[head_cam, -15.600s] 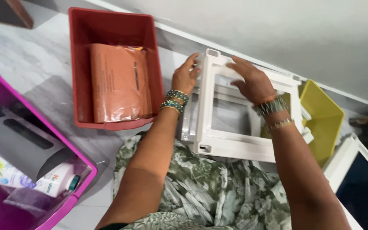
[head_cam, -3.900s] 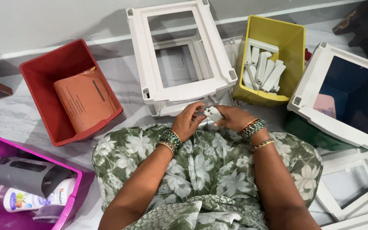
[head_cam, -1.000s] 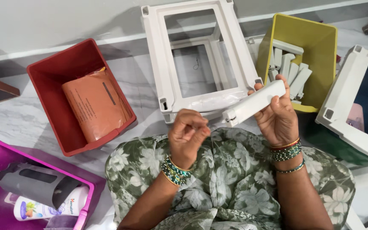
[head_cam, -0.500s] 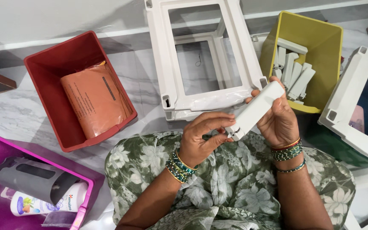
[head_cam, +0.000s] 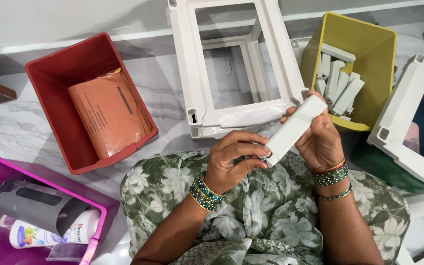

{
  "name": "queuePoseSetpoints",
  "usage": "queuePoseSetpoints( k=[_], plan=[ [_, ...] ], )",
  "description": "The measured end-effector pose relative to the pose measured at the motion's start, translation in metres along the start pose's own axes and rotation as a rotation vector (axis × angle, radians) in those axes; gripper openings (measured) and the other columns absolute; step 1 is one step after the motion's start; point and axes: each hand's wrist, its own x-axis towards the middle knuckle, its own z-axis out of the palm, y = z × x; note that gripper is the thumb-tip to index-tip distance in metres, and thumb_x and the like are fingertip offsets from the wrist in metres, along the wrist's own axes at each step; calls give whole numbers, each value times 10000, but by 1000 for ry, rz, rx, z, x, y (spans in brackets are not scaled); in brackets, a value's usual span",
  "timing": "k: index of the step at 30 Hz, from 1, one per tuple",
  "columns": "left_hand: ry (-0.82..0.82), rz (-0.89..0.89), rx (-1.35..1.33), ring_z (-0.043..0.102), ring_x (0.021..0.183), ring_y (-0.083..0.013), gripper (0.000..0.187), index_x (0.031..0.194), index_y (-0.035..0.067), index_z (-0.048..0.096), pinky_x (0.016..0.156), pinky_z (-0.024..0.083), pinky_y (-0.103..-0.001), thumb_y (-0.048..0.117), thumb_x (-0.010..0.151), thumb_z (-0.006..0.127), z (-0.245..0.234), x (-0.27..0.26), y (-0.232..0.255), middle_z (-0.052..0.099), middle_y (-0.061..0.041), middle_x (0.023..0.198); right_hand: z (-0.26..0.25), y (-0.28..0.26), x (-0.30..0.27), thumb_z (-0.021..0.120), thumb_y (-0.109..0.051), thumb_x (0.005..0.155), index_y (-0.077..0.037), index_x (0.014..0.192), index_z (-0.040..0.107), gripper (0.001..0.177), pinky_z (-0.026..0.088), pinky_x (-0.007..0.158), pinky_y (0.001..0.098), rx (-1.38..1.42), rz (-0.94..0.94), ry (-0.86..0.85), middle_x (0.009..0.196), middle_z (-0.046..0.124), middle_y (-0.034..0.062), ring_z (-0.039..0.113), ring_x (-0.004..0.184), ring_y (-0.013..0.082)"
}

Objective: The person assembles a white plastic stool by inserting legs into the frame. They handle the frame and legs, aligning and pushing them into place while sitting on the floor.

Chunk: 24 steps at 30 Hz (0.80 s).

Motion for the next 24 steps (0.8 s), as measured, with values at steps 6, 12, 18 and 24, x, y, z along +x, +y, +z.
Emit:
queuePoseSetpoints(
  k=[6,12,18,24],
  plan=[
    [-73,-215,-485,688,1170,-160,222,1090,70,702,993,649,-303,-50,911,757,-1,-6,-19,628,-63,1282,4,-4,-3,705,-141,1030,-180,1616,295,716,583,1045,511,-17,-75,-36,1337,636,233,637,1265,431],
    [-124,-241,-555,698,1177,-180,221,1086,47,696,1005,642,-311,-113,936,718,-10,-8,-35,641,-91,1294,9,3,-8,797,-25,939,-189,1640,327,859,567,1056,517,-2,-158,-153,1361,644,166,636,1297,382],
    [-117,-252,-425,717,1121,-170,210,1086,34,694,962,653,-298,-78,912,732,-25,-3,-32,676,-92,1229,27,8,-6,821,-19,931,-34,1337,496,521,494,1241,564,-180,-59,-203,1277,655,177,612,1292,322],
    [32,-111,-65,734,1054,-172,145,1049,52,727,923,621,-298,11,914,758,-73,9,-24,749,-92,1097,70,24,24,762,-19,913,-58,1310,500,477,549,1117,518,-370,-62,-147,1270,669,160,647,1303,340]
  ],
)
